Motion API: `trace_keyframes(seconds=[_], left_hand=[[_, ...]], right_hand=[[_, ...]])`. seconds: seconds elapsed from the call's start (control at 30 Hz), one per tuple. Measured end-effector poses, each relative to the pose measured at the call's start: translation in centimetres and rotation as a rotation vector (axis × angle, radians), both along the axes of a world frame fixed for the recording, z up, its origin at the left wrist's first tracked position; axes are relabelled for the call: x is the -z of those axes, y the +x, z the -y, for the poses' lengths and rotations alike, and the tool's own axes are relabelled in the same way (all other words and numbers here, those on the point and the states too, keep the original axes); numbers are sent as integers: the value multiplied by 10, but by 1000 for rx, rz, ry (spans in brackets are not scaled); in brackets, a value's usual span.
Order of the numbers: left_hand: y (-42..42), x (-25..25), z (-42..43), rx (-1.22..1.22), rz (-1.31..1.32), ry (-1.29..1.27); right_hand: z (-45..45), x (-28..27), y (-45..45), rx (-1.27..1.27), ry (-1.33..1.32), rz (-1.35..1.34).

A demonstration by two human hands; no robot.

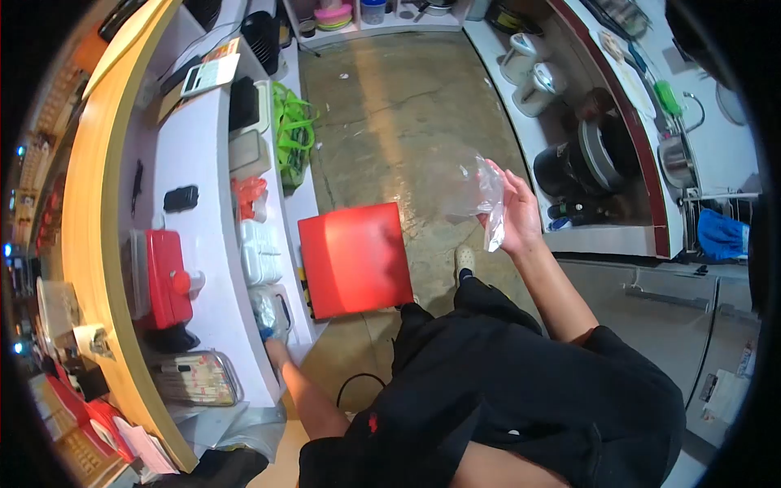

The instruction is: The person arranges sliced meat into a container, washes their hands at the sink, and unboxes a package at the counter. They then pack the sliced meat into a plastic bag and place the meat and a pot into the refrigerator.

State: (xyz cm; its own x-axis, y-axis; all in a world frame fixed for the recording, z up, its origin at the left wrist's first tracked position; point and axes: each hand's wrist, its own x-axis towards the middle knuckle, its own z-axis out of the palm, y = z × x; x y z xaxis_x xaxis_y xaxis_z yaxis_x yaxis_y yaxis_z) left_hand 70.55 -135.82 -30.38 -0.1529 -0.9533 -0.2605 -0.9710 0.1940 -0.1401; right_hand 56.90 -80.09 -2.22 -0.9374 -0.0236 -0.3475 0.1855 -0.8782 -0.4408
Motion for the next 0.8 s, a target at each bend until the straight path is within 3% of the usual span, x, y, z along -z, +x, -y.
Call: trace_keyframes(seconds=[0.07,0.13,0.17,0.2,0.23,0.27,0.3,0.33,0.4,0.43,0.53,0.57,0.67,0.73,0.8], left_hand=[[-13,-14,-27,111,-165,-56],[-47,-52,-93,299,-530,65],[-64,-72,-127,390,-699,158],[-86,-95,-168,561,-961,406],[-113,-116,-214,458,-994,652],[-139,-141,-269,585,-1027,718],[-163,-176,-324,860,-1074,731],[-184,-204,-375,960,-1032,789],[-216,-259,-476,874,-1048,1178],[-230,-269,-509,793,-1027,1388],[-275,-281,-592,910,-747,1657],[-280,-291,-617,1117,-803,1581],[-312,-288,-670,1040,-921,1755],[-330,-307,-704,928,-865,1899],[-347,-315,-740,881,-849,1943]], right_hand=[[-26,3,-3,20,-47,-37],[-52,5,-7,20,-68,-50],[-67,6,-7,17,-76,-54],[-83,9,-8,-20,-128,-68],[-100,11,-9,-63,-180,-85],[-118,10,-14,-113,-229,-109],[-131,5,-19,-63,-239,-58],[-145,-2,-24,-68,-266,-30],[-182,-15,-31,-67,-313,33],[-203,-12,-36,-65,-313,37],[-272,-9,-41,-101,-373,-24],[-291,-15,-40,-27,-262,22],[-364,16,-29,-141,-366,-162],[-379,0,-23,-19,-129,18],[-404,10,-16,2,-175,2]])
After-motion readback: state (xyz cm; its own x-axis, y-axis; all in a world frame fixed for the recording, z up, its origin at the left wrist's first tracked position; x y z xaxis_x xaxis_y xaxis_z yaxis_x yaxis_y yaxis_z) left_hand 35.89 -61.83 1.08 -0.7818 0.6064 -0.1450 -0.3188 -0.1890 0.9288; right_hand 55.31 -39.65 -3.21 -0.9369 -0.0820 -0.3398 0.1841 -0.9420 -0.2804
